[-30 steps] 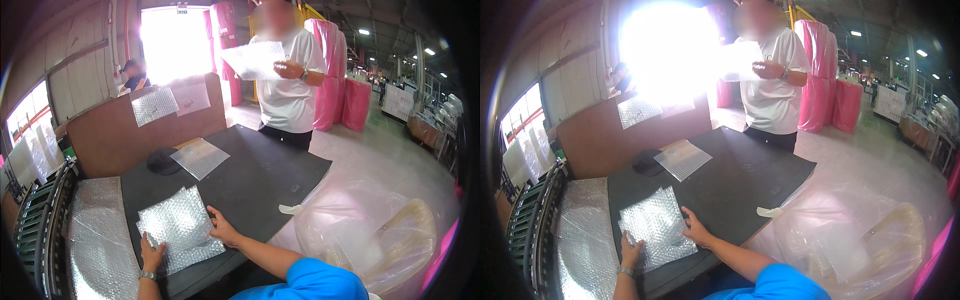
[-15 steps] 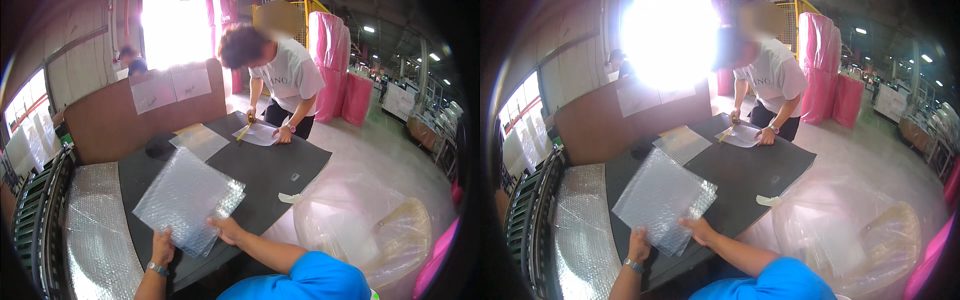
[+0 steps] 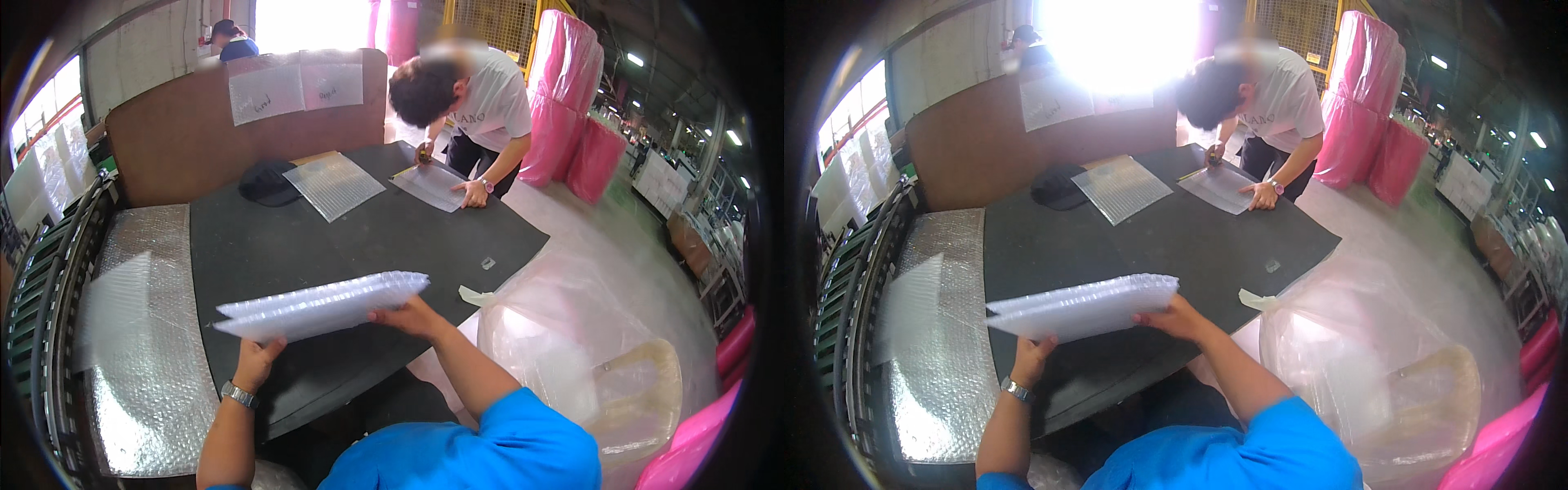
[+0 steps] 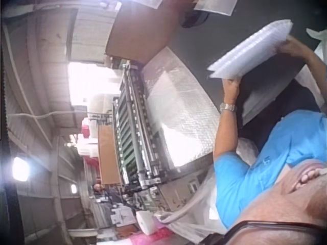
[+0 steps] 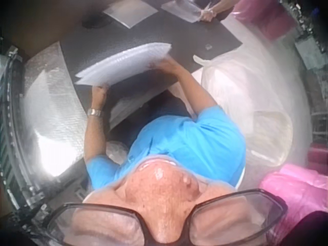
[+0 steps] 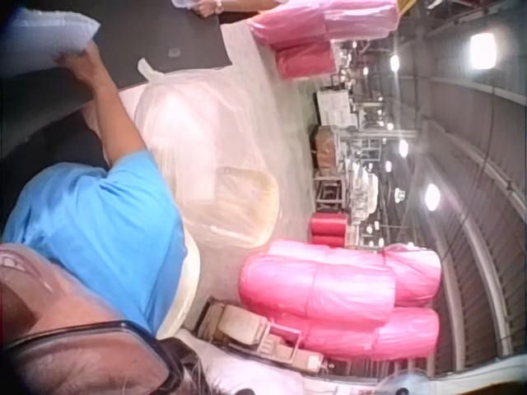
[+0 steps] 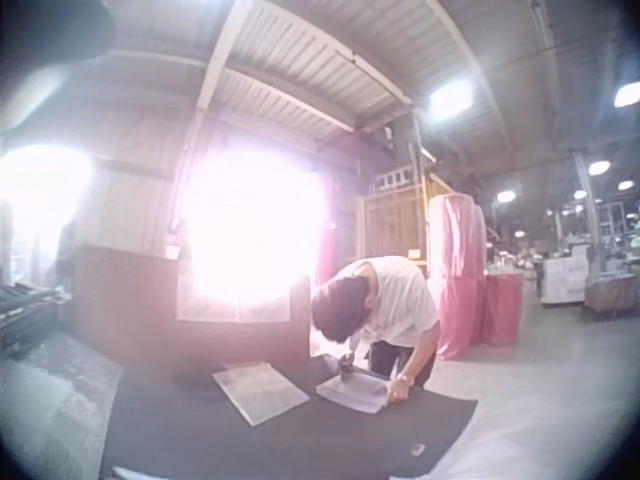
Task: The person repeatedly picks up bubble wrap sheets from a table, aligns them, and stacks them into a neat pile. The person continues this repetitive stacking process throughout the clip.
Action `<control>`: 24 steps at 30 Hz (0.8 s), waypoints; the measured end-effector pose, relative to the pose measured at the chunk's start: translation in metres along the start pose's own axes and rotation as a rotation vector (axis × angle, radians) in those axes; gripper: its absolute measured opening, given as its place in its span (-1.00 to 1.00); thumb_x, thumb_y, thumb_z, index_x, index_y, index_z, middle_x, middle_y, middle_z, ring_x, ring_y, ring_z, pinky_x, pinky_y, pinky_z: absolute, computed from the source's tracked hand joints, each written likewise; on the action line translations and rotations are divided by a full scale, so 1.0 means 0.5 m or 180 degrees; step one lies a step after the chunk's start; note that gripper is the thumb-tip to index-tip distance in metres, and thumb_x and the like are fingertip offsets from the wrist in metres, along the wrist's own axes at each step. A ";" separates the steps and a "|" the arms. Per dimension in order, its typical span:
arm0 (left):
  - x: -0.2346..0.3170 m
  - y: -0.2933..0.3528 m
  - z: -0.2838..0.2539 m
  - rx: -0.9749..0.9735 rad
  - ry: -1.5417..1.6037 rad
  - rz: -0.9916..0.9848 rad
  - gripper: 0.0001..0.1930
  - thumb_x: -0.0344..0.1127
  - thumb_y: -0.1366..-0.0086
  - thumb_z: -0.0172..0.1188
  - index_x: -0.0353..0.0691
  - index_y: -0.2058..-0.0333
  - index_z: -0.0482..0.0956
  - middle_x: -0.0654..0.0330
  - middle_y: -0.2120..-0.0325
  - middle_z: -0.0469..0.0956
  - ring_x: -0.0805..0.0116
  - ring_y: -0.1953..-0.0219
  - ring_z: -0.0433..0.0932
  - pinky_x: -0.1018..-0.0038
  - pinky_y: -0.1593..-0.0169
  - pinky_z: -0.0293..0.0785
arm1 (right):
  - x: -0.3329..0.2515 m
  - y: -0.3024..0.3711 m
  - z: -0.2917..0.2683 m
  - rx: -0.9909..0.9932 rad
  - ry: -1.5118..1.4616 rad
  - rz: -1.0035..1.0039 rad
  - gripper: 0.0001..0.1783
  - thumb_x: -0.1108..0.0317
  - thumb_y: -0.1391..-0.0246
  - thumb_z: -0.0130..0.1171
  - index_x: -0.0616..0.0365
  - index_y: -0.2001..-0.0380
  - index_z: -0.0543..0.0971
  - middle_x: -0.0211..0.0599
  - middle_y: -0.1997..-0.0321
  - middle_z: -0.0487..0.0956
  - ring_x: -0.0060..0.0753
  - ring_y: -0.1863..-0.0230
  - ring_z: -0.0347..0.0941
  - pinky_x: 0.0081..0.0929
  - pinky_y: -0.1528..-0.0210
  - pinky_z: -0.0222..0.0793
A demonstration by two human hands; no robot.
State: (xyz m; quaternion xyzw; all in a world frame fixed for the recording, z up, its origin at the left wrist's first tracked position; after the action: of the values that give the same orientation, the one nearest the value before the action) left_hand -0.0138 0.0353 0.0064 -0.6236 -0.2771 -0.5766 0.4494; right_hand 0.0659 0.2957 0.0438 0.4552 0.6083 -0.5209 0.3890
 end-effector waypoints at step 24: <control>-0.013 0.003 -0.011 0.0062 0.0276 -0.0137 -0.49 -0.32 -0.05 0.20 -0.23 0.03 0.25 0.16 0.12 0.38 0.43 0.08 0.33 0.44 -0.01 0.25 | -0.145 -0.062 -0.053 0.1607 0.0587 -0.1420 -0.53 0.32 0.02 0.10 0.19 0.03 0.26 -0.27 0.06 0.33 -0.43 0.00 0.24 -0.47 -0.06 0.10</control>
State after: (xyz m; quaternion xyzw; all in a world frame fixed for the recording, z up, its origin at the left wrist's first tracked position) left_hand -0.0162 0.0309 -0.0006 -0.5876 -0.2763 -0.6099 0.4544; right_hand 0.0566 0.3096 0.1255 0.4381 0.5774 -0.6838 0.0841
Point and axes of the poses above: each hand's wrist, its own y-axis away from the middle knuckle, its own z-axis out of the palm, x = y × z, the point moved 4 cm from there along -y, towards the middle knuckle
